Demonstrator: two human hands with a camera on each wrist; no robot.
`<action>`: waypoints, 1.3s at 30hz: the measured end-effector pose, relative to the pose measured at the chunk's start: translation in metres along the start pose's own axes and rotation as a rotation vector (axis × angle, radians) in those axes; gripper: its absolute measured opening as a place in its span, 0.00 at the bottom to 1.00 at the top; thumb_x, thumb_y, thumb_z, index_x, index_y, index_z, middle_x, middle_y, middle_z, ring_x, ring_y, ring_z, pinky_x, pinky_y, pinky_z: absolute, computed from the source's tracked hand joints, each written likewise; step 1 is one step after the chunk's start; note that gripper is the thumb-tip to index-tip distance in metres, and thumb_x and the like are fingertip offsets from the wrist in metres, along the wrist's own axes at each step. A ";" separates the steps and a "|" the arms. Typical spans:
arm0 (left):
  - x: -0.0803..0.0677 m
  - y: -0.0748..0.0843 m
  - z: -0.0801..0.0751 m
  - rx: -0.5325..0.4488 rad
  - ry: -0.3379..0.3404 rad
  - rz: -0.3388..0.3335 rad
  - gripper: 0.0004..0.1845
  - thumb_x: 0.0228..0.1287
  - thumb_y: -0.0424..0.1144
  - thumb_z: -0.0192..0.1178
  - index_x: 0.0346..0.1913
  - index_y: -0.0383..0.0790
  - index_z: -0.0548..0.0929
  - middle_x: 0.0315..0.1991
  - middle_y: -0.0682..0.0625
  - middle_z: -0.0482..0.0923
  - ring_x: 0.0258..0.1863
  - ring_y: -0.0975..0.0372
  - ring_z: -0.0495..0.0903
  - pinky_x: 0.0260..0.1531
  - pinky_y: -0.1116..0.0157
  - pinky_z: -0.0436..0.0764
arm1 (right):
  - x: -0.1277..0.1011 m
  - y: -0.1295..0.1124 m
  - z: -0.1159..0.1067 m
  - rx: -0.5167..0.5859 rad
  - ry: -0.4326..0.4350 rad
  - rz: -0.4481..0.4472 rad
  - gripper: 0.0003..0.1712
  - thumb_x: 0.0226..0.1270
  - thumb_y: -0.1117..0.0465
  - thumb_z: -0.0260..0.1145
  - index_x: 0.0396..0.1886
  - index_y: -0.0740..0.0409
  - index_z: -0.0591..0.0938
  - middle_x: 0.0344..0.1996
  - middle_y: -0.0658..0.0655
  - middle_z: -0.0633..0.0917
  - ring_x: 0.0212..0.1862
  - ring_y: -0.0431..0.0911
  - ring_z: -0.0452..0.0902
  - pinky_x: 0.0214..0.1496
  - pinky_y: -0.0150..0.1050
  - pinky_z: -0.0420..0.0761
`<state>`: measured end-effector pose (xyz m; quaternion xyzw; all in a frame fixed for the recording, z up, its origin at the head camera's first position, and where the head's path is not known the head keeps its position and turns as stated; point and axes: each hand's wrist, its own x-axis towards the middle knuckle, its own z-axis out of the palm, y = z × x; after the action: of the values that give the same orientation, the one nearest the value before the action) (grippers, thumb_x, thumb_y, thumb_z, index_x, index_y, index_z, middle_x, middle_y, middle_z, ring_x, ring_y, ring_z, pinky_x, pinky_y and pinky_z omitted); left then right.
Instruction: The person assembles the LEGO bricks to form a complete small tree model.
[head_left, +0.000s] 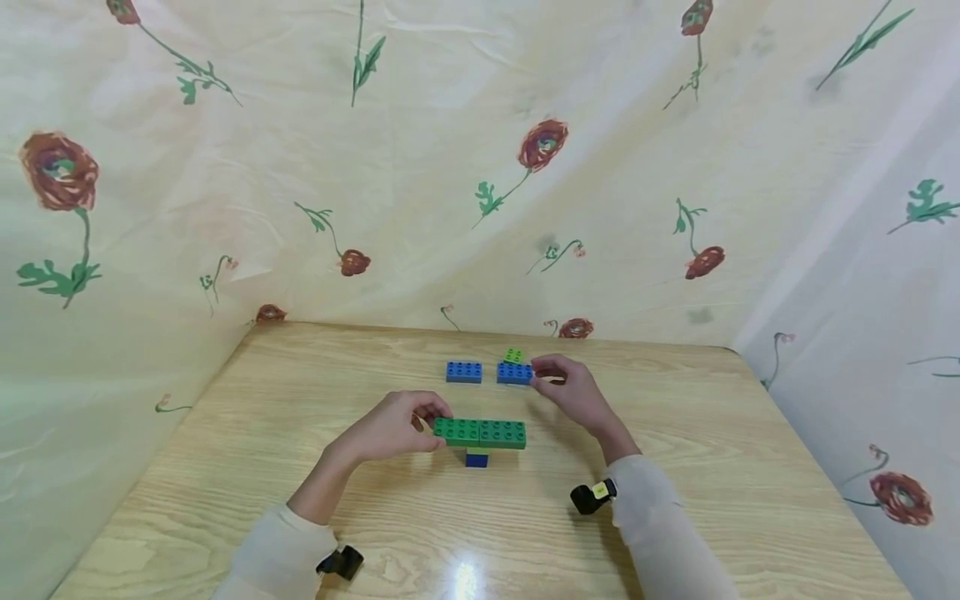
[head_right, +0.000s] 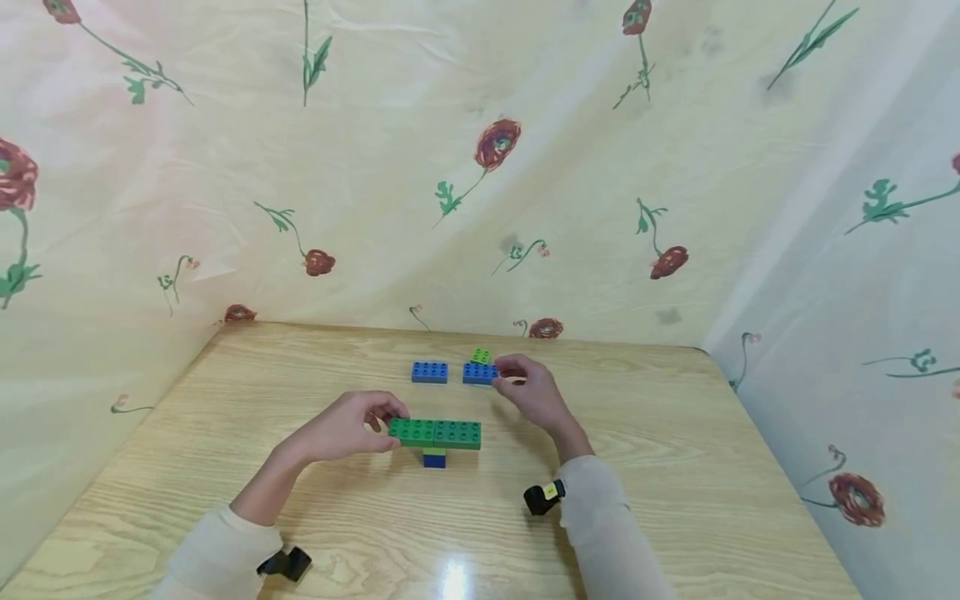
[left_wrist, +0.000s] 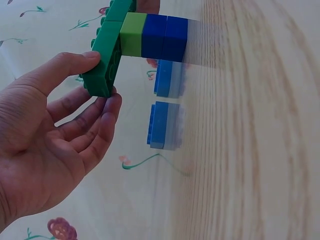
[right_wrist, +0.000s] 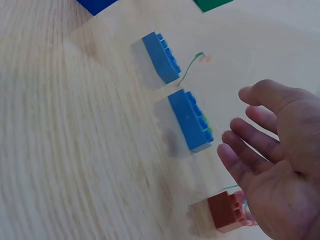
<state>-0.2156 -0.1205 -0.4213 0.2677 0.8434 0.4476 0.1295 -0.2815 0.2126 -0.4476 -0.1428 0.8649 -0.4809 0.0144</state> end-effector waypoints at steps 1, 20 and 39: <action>0.000 0.000 0.000 0.000 -0.001 -0.001 0.16 0.63 0.38 0.72 0.52 0.42 0.85 0.46 0.51 0.84 0.45 0.61 0.81 0.46 0.68 0.82 | 0.002 0.002 0.001 0.004 0.012 0.017 0.24 0.76 0.60 0.65 0.66 0.64 0.78 0.62 0.64 0.82 0.63 0.57 0.79 0.67 0.56 0.78; 0.002 -0.005 0.002 -0.003 -0.003 0.005 0.16 0.63 0.39 0.72 0.52 0.43 0.84 0.45 0.51 0.85 0.45 0.61 0.81 0.45 0.69 0.82 | 0.031 0.011 0.014 -0.098 0.018 0.183 0.25 0.73 0.63 0.66 0.68 0.63 0.76 0.61 0.65 0.82 0.63 0.57 0.79 0.66 0.52 0.80; 0.002 -0.006 0.001 0.003 -0.002 0.001 0.17 0.63 0.39 0.72 0.53 0.42 0.84 0.45 0.51 0.84 0.45 0.60 0.81 0.46 0.68 0.82 | 0.033 0.021 0.015 -0.173 0.008 0.183 0.20 0.72 0.62 0.67 0.62 0.59 0.81 0.54 0.61 0.85 0.54 0.51 0.81 0.60 0.48 0.82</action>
<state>-0.2190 -0.1210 -0.4269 0.2685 0.8438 0.4463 0.1298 -0.3154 0.2023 -0.4699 -0.0620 0.9127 -0.4016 0.0424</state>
